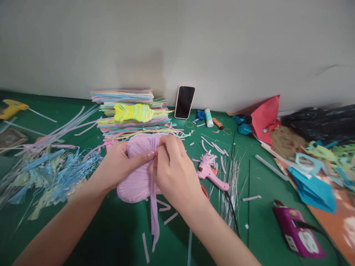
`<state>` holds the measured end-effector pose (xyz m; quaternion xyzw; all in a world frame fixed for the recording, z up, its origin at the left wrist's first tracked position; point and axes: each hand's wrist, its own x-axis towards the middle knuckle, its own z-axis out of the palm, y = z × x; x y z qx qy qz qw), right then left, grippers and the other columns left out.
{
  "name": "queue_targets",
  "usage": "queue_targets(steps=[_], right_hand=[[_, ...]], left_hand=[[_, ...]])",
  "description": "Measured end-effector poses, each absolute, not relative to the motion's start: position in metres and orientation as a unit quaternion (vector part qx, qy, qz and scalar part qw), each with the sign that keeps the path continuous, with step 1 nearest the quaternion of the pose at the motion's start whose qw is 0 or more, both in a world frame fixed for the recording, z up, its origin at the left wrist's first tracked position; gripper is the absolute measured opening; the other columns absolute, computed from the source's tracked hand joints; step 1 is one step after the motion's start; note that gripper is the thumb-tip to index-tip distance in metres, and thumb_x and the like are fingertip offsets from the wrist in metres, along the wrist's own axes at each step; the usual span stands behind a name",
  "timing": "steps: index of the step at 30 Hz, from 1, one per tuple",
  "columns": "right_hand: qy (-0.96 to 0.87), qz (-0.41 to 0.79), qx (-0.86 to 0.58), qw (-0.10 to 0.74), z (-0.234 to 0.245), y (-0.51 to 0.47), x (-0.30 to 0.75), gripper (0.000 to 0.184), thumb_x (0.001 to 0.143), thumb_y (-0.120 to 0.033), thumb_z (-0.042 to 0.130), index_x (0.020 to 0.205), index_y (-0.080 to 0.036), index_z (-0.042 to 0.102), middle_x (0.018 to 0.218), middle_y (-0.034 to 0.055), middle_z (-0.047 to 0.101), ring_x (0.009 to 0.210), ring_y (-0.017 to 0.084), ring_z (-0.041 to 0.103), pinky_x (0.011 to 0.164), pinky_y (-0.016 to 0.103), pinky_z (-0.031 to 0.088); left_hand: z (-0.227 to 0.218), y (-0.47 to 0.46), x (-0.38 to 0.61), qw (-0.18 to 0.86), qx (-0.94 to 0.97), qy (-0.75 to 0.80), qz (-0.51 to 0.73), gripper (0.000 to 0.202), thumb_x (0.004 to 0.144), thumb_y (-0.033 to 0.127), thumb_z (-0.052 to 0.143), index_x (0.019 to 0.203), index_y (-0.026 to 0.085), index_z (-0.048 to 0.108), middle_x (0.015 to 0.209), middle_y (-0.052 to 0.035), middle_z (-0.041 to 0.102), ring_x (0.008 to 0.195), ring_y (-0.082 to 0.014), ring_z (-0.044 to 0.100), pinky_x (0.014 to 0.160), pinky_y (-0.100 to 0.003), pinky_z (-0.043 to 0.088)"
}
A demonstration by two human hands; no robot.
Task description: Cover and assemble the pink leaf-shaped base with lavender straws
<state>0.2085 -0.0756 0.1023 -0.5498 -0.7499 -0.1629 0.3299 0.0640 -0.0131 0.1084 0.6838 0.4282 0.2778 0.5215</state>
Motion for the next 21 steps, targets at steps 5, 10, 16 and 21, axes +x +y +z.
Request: queue_targets(steps=[5, 10, 16, 21], right_hand=[[-0.711, -0.196, -0.586, 0.335, 0.109, -0.080, 0.215, 0.013, 0.083, -0.008, 0.049, 0.084, -0.019, 0.057, 0.095, 0.0107, 0.059, 0.088, 0.021, 0.063, 0.068, 0.032, 0.055], [-0.678, -0.144, -0.606, 0.390, 0.116, -0.087, 0.221, 0.009, 0.082, -0.015, 0.060, 0.087, -0.023, 0.061, 0.094, 0.0069, 0.060, 0.087, 0.020, 0.062, 0.075, 0.037, 0.052], [-0.650, -0.059, -0.632, 0.418, 0.110, -0.085, 0.211, 0.002, 0.081, -0.023, 0.066, 0.081, -0.022, 0.065, 0.097, 0.0073, 0.059, 0.096, 0.023, 0.058, 0.082, 0.042, 0.049], [-0.626, -0.019, -0.649, 0.432, 0.110, -0.079, 0.205, 0.002, 0.079, -0.024, 0.068, 0.078, -0.022, 0.067, 0.097, 0.0063, 0.059, 0.100, 0.024, 0.058, 0.089, 0.047, 0.045]], left_hand=[[0.112, -0.012, 0.061, 0.488, 0.685, 0.458, 0.286, 0.021, 0.076, 0.035, 0.070, 0.077, 0.015, 0.070, 0.074, -0.0005, 0.070, 0.068, -0.0184, 0.063, 0.059, -0.024, 0.049], [0.117, -0.010, 0.058, 0.528, 0.642, 0.450, 0.327, 0.025, 0.075, 0.036, 0.073, 0.088, 0.016, 0.072, 0.084, -0.0025, 0.074, 0.077, -0.0210, 0.067, 0.061, -0.024, 0.052], [0.120, -0.014, 0.059, 0.515, 0.662, 0.429, 0.334, 0.025, 0.077, 0.038, 0.072, 0.089, 0.016, 0.073, 0.087, -0.0021, 0.075, 0.081, -0.0207, 0.067, 0.067, -0.024, 0.053], [0.119, -0.016, 0.059, 0.488, 0.679, 0.444, 0.322, 0.026, 0.078, 0.040, 0.071, 0.088, 0.016, 0.073, 0.083, -0.0028, 0.074, 0.079, -0.0206, 0.066, 0.063, -0.024, 0.051]])
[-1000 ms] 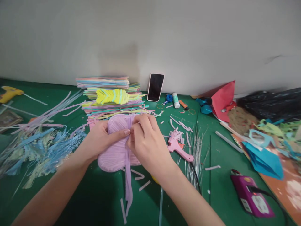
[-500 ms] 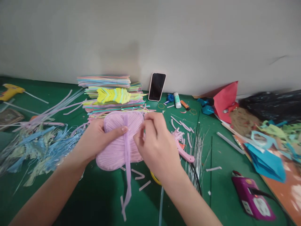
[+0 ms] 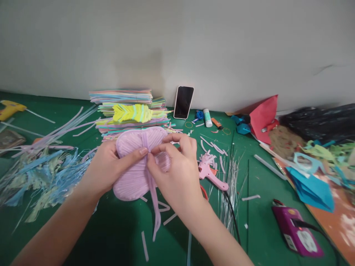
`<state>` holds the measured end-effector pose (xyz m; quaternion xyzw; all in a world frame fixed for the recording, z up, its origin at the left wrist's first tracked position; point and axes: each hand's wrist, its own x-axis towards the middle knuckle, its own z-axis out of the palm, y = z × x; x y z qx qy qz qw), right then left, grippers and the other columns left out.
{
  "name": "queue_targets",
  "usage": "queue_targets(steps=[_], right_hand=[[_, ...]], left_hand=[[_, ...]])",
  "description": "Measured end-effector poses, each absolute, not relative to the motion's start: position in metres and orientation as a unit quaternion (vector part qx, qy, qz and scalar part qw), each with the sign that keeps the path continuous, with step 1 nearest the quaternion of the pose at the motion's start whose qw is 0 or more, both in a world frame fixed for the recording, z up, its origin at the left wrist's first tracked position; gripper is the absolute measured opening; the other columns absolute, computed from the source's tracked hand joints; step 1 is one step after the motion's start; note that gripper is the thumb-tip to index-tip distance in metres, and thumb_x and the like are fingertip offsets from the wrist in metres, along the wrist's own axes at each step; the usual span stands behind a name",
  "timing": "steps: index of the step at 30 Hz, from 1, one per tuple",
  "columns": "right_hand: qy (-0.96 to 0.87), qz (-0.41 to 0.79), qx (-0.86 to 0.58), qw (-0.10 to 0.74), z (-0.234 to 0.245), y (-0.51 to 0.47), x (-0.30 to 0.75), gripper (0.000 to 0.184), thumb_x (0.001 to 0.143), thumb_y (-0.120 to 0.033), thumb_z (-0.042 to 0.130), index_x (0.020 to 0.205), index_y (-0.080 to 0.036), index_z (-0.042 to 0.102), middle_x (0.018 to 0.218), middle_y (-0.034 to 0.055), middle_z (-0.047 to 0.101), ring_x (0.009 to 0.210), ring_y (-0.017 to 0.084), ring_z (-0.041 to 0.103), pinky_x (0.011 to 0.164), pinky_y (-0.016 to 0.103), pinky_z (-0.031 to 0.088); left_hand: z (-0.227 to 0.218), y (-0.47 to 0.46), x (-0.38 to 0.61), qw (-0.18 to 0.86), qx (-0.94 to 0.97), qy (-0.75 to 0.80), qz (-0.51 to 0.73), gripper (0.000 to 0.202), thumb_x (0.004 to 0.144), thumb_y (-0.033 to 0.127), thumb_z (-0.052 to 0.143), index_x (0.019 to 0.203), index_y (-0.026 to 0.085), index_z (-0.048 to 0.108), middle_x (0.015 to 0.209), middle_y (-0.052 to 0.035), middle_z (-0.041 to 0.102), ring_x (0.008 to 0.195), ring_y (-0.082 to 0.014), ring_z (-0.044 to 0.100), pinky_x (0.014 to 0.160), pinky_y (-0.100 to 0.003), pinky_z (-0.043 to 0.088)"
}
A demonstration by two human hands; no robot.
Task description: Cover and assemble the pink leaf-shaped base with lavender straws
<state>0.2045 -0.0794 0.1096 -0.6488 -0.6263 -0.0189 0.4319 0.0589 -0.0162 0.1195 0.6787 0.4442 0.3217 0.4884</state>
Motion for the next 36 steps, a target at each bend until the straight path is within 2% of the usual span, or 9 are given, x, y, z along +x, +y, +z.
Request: queue_targets(steps=[8, 15, 23, 28, 31, 33, 36], right_hand=[[-0.576, 0.044, -0.683, 0.446, 0.108, -0.079, 0.201, 0.002, 0.072, -0.021, 0.070, 0.073, -0.022, 0.068, 0.095, 0.0062, 0.054, 0.097, 0.024, 0.056, 0.085, 0.042, 0.047], [-0.565, 0.097, -0.685, 0.450, 0.113, -0.080, 0.197, 0.003, 0.070, -0.020, 0.065, 0.070, -0.020, 0.063, 0.091, 0.0036, 0.048, 0.082, 0.017, 0.054, 0.073, 0.034, 0.049], [-0.630, 0.001, -0.637, 0.443, 0.107, -0.084, 0.195, 0.008, 0.077, -0.014, 0.059, 0.081, -0.020, 0.057, 0.101, 0.0063, 0.047, 0.098, 0.020, 0.055, 0.086, 0.039, 0.048], [-0.632, -0.034, -0.647, 0.425, 0.109, -0.096, 0.204, 0.006, 0.080, -0.017, 0.059, 0.083, -0.021, 0.056, 0.104, 0.0074, 0.052, 0.102, 0.020, 0.056, 0.084, 0.037, 0.049], [-0.579, -0.032, -0.723, 0.375, 0.093, -0.117, 0.224, 0.008, 0.083, -0.024, 0.058, 0.090, -0.021, 0.054, 0.099, 0.0073, 0.055, 0.091, 0.020, 0.059, 0.071, 0.033, 0.051], [-0.580, 0.022, -0.760, 0.291, 0.070, -0.134, 0.239, 0.018, 0.084, -0.029, 0.057, 0.099, -0.021, 0.052, 0.092, 0.0071, 0.058, 0.082, 0.021, 0.061, 0.066, 0.033, 0.051], [-0.612, 0.064, -0.769, 0.175, 0.030, -0.156, 0.254, 0.033, 0.079, -0.020, 0.055, 0.111, -0.016, 0.050, 0.093, 0.0114, 0.060, 0.088, 0.027, 0.061, 0.075, 0.041, 0.051]], left_hand=[[0.120, -0.018, 0.060, 0.499, 0.675, 0.440, 0.320, 0.025, 0.078, 0.039, 0.070, 0.080, 0.014, 0.072, 0.076, -0.0026, 0.070, 0.068, -0.0175, 0.063, 0.056, -0.022, 0.049], [0.120, -0.020, 0.062, 0.527, 0.662, 0.426, 0.321, 0.024, 0.077, 0.037, 0.072, 0.084, 0.014, 0.073, 0.081, -0.0034, 0.073, 0.073, -0.0192, 0.066, 0.061, -0.023, 0.052], [0.120, -0.018, 0.061, 0.540, 0.647, 0.429, 0.324, 0.022, 0.077, 0.036, 0.072, 0.083, 0.015, 0.073, 0.082, -0.0031, 0.074, 0.075, -0.0183, 0.066, 0.063, -0.023, 0.052], [0.113, -0.014, 0.061, 0.593, 0.591, 0.421, 0.348, 0.020, 0.073, 0.032, 0.077, 0.085, 0.016, 0.073, 0.084, -0.0025, 0.074, 0.077, -0.0189, 0.066, 0.065, -0.024, 0.053], [0.107, -0.010, 0.060, 0.647, 0.542, 0.401, 0.356, 0.021, 0.071, 0.028, 0.079, 0.089, 0.018, 0.073, 0.089, -0.0025, 0.074, 0.082, -0.0198, 0.068, 0.071, -0.026, 0.054], [0.102, -0.007, 0.061, 0.683, 0.502, 0.389, 0.361, 0.022, 0.070, 0.027, 0.079, 0.090, 0.018, 0.073, 0.090, -0.0028, 0.075, 0.084, -0.0205, 0.069, 0.074, -0.027, 0.055], [0.096, -0.004, 0.062, 0.720, 0.455, 0.382, 0.359, 0.023, 0.069, 0.024, 0.080, 0.090, 0.018, 0.073, 0.091, -0.0033, 0.076, 0.084, -0.0209, 0.070, 0.075, -0.029, 0.056]])
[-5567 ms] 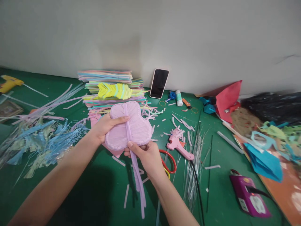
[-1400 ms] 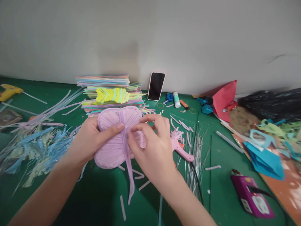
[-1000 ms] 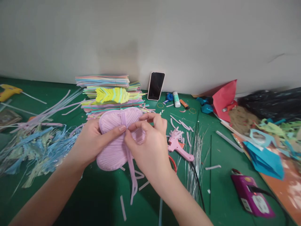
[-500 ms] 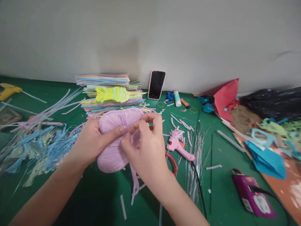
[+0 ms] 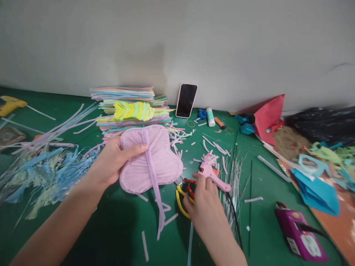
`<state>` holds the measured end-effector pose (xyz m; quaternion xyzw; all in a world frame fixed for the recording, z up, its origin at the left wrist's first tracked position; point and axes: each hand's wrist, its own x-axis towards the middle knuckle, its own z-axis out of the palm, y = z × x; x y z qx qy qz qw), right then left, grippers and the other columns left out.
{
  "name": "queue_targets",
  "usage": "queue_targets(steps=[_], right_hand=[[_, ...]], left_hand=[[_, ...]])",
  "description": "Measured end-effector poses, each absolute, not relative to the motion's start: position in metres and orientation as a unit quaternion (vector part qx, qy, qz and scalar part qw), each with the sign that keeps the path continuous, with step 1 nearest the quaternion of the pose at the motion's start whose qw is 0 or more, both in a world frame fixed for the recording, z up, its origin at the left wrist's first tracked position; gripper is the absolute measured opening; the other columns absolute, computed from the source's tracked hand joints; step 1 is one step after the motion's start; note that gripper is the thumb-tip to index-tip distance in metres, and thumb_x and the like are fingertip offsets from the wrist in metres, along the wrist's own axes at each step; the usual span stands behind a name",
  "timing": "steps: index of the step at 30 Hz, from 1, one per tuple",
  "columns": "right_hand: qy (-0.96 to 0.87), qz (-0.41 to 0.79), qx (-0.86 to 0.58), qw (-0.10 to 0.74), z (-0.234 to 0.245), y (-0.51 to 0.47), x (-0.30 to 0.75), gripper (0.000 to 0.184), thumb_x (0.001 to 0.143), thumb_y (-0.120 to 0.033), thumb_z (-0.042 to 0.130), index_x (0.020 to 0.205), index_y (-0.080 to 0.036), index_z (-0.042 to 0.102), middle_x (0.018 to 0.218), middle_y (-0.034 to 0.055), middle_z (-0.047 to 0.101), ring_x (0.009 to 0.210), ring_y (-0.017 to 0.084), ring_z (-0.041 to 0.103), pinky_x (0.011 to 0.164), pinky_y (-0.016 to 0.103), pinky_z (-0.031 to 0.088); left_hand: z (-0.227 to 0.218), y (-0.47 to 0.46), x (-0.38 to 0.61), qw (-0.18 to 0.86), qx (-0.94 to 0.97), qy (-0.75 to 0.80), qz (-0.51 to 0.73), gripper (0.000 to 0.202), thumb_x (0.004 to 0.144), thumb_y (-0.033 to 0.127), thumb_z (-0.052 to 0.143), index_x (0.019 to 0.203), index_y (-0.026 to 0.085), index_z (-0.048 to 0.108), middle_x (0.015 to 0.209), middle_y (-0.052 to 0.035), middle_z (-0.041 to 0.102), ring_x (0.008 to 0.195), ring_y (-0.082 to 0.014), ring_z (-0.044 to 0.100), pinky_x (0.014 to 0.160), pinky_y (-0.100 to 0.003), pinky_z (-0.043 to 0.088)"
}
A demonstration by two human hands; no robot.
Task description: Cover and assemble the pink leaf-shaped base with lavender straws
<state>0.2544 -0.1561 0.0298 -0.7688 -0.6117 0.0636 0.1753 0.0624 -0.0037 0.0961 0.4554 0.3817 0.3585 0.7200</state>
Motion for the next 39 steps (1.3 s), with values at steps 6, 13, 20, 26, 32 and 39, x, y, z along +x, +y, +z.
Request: queue_targets(steps=[6, 13, 20, 26, 32, 39], right_hand=[[-0.621, 0.115, -0.774, 0.054, 0.005, -0.155, 0.251, 0.056, 0.071, -0.010, 0.052, 0.126, -0.013, 0.047, 0.094, 0.0122, 0.065, 0.089, 0.028, 0.062, 0.075, 0.038, 0.050], [-0.464, 0.172, -0.836, 0.235, 0.024, -0.155, 0.277, 0.035, 0.076, -0.037, 0.062, 0.107, -0.022, 0.056, 0.078, 0.0016, 0.067, 0.062, 0.018, 0.064, 0.055, 0.027, 0.049], [-0.581, -0.043, -0.760, 0.287, 0.057, -0.163, 0.286, 0.083, 0.066, -0.059, 0.074, 0.131, -0.019, 0.042, 0.114, 0.0145, 0.056, 0.098, 0.029, 0.061, 0.074, 0.040, 0.053], [-0.697, -0.228, -0.657, 0.174, 0.087, -0.158, 0.274, 0.037, 0.089, -0.023, 0.055, 0.126, -0.024, 0.054, 0.096, 0.0048, 0.069, 0.076, 0.017, 0.066, 0.065, 0.027, 0.048], [-0.737, -0.287, -0.603, 0.104, 0.093, -0.161, 0.287, 0.051, 0.088, -0.017, 0.061, 0.137, -0.017, 0.049, 0.086, 0.0023, 0.074, 0.070, 0.017, 0.069, 0.068, 0.026, 0.049], [-0.765, -0.269, -0.579, 0.083, 0.101, -0.160, 0.293, 0.043, 0.092, -0.024, 0.057, 0.134, -0.019, 0.053, 0.089, 0.0025, 0.075, 0.074, 0.017, 0.070, 0.067, 0.027, 0.049]], left_hand=[[0.092, 0.000, 0.066, 0.747, 0.418, 0.381, 0.349, 0.020, 0.064, 0.016, 0.082, 0.082, 0.019, 0.074, 0.083, -0.0007, 0.076, 0.073, -0.0165, 0.070, 0.065, -0.024, 0.057], [0.092, 0.004, 0.063, 0.752, 0.406, 0.392, 0.342, 0.020, 0.067, 0.027, 0.082, 0.082, 0.018, 0.074, 0.083, -0.0031, 0.076, 0.072, -0.0168, 0.070, 0.067, -0.027, 0.057], [0.091, 0.003, 0.065, 0.765, 0.399, 0.394, 0.317, 0.025, 0.065, 0.030, 0.084, 0.084, 0.018, 0.074, 0.084, -0.0032, 0.076, 0.073, -0.0174, 0.070, 0.069, -0.027, 0.056], [0.095, 0.001, 0.066, 0.775, 0.394, 0.395, 0.298, 0.024, 0.064, 0.028, 0.083, 0.083, 0.016, 0.073, 0.086, -0.0062, 0.076, 0.071, -0.0187, 0.070, 0.068, -0.029, 0.057], [0.095, 0.002, 0.065, 0.770, 0.395, 0.400, 0.301, 0.024, 0.066, 0.027, 0.082, 0.085, 0.015, 0.073, 0.086, -0.0074, 0.076, 0.075, -0.0225, 0.071, 0.070, -0.032, 0.056], [0.099, 0.000, 0.067, 0.785, 0.379, 0.394, 0.291, 0.021, 0.067, 0.025, 0.082, 0.084, 0.015, 0.074, 0.082, -0.0055, 0.076, 0.070, -0.0176, 0.070, 0.069, -0.028, 0.057]])
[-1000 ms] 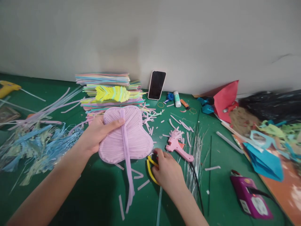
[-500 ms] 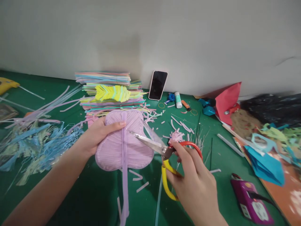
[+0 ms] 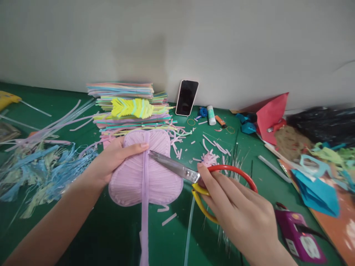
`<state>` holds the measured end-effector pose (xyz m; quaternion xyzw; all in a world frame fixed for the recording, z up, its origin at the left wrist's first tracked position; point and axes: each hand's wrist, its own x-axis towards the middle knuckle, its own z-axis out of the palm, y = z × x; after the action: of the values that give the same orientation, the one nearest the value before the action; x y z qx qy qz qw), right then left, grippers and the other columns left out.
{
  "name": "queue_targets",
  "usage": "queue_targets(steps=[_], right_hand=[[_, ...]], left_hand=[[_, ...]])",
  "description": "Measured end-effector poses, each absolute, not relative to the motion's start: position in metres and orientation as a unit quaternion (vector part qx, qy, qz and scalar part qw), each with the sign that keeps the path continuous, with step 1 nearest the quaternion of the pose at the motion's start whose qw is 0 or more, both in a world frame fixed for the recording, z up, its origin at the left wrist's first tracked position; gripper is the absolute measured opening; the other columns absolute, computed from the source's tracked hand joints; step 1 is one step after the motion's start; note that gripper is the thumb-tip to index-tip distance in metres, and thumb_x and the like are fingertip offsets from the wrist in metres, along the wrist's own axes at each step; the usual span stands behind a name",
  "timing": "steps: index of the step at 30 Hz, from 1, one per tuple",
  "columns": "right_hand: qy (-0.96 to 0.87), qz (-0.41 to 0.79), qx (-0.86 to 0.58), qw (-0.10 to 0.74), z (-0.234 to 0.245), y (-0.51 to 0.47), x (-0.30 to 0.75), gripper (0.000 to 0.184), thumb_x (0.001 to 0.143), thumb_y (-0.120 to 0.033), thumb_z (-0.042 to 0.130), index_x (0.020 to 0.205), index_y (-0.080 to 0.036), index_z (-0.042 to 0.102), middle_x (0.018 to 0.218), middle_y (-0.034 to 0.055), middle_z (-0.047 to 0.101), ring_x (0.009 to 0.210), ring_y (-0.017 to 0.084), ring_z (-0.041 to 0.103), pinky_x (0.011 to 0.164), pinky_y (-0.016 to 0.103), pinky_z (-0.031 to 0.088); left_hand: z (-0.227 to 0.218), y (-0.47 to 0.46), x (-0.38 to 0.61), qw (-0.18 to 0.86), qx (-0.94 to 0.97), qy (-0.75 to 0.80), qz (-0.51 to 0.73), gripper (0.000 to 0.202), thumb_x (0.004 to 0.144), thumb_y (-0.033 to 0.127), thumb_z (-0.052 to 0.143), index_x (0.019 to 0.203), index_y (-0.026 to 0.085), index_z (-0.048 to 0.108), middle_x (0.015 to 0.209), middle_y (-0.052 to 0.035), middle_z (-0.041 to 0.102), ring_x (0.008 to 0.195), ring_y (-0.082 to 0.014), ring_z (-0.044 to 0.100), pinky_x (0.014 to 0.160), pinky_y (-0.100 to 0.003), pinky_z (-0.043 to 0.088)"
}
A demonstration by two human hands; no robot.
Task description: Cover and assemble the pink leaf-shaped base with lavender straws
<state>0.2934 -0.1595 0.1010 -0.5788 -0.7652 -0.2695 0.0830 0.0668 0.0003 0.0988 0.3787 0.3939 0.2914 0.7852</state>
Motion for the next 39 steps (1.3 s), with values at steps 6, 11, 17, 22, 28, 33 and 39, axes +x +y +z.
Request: queue_targets(steps=[6, 11, 17, 22, 28, 33, 39], right_hand=[[-0.765, -0.257, -0.581, 0.104, 0.098, -0.156, 0.293, 0.038, 0.091, -0.024, 0.058, 0.129, -0.019, 0.057, 0.089, 0.0000, 0.076, 0.067, 0.015, 0.069, 0.056, 0.027, 0.045], [-0.779, -0.247, -0.570, 0.083, 0.099, -0.155, 0.290, 0.027, 0.094, -0.019, 0.050, 0.117, -0.018, 0.064, 0.094, 0.0020, 0.076, 0.064, 0.014, 0.069, 0.052, 0.027, 0.043], [-0.750, -0.228, -0.612, 0.103, 0.106, -0.156, 0.274, 0.029, 0.096, -0.026, 0.040, 0.109, -0.018, 0.065, 0.082, 0.0038, 0.075, 0.054, 0.015, 0.066, 0.040, 0.029, 0.037], [-0.709, -0.186, -0.660, 0.167, 0.102, -0.161, 0.250, 0.026, 0.096, -0.030, 0.040, 0.107, -0.020, 0.062, 0.084, 0.0032, 0.075, 0.059, 0.012, 0.069, 0.042, 0.023, 0.042], [-0.662, -0.185, -0.702, 0.188, 0.090, -0.163, 0.233, 0.026, 0.095, -0.029, 0.044, 0.114, -0.021, 0.059, 0.083, 0.0020, 0.074, 0.054, 0.011, 0.065, 0.045, 0.022, 0.044], [-0.670, -0.194, -0.692, 0.187, 0.083, -0.160, 0.239, 0.025, 0.093, -0.024, 0.042, 0.112, -0.021, 0.059, 0.078, 0.0006, 0.072, 0.053, 0.010, 0.064, 0.044, 0.021, 0.042], [-0.672, -0.208, -0.686, 0.184, 0.078, -0.160, 0.244, 0.026, 0.091, -0.018, 0.047, 0.113, -0.021, 0.058, 0.085, 0.0019, 0.073, 0.059, 0.011, 0.067, 0.052, 0.021, 0.046]], left_hand=[[0.101, 0.000, 0.067, 0.784, 0.380, 0.396, 0.290, 0.022, 0.066, 0.025, 0.083, 0.084, 0.015, 0.074, 0.084, -0.0064, 0.076, 0.070, -0.0191, 0.071, 0.068, -0.029, 0.057], [0.098, -0.001, 0.066, 0.783, 0.385, 0.396, 0.286, 0.025, 0.065, 0.025, 0.082, 0.087, 0.015, 0.073, 0.087, -0.0080, 0.076, 0.078, -0.0241, 0.072, 0.070, -0.032, 0.058], [0.095, -0.004, 0.068, 0.757, 0.407, 0.390, 0.330, 0.024, 0.068, 0.027, 0.080, 0.089, 0.016, 0.073, 0.090, -0.0072, 0.076, 0.084, -0.0260, 0.072, 0.073, -0.034, 0.059], [0.096, -0.010, 0.072, 0.726, 0.397, 0.397, 0.396, 0.030, 0.069, 0.029, 0.080, 0.095, 0.018, 0.073, 0.094, -0.0069, 0.076, 0.091, -0.0279, 0.071, 0.077, -0.037, 0.059], [0.094, -0.016, 0.077, 0.712, 0.379, 0.380, 0.453, 0.028, 0.074, 0.030, 0.078, 0.099, 0.020, 0.072, 0.098, -0.0053, 0.076, 0.095, -0.0258, 0.070, 0.080, -0.035, 0.059], [0.093, -0.016, 0.079, 0.717, 0.384, 0.384, 0.438, 0.030, 0.072, 0.032, 0.078, 0.098, 0.018, 0.071, 0.096, -0.0068, 0.076, 0.096, -0.0267, 0.070, 0.080, -0.036, 0.058], [0.091, -0.015, 0.078, 0.721, 0.384, 0.376, 0.438, 0.029, 0.072, 0.030, 0.079, 0.097, 0.018, 0.072, 0.094, -0.0061, 0.076, 0.093, -0.0254, 0.070, 0.080, -0.034, 0.057]])
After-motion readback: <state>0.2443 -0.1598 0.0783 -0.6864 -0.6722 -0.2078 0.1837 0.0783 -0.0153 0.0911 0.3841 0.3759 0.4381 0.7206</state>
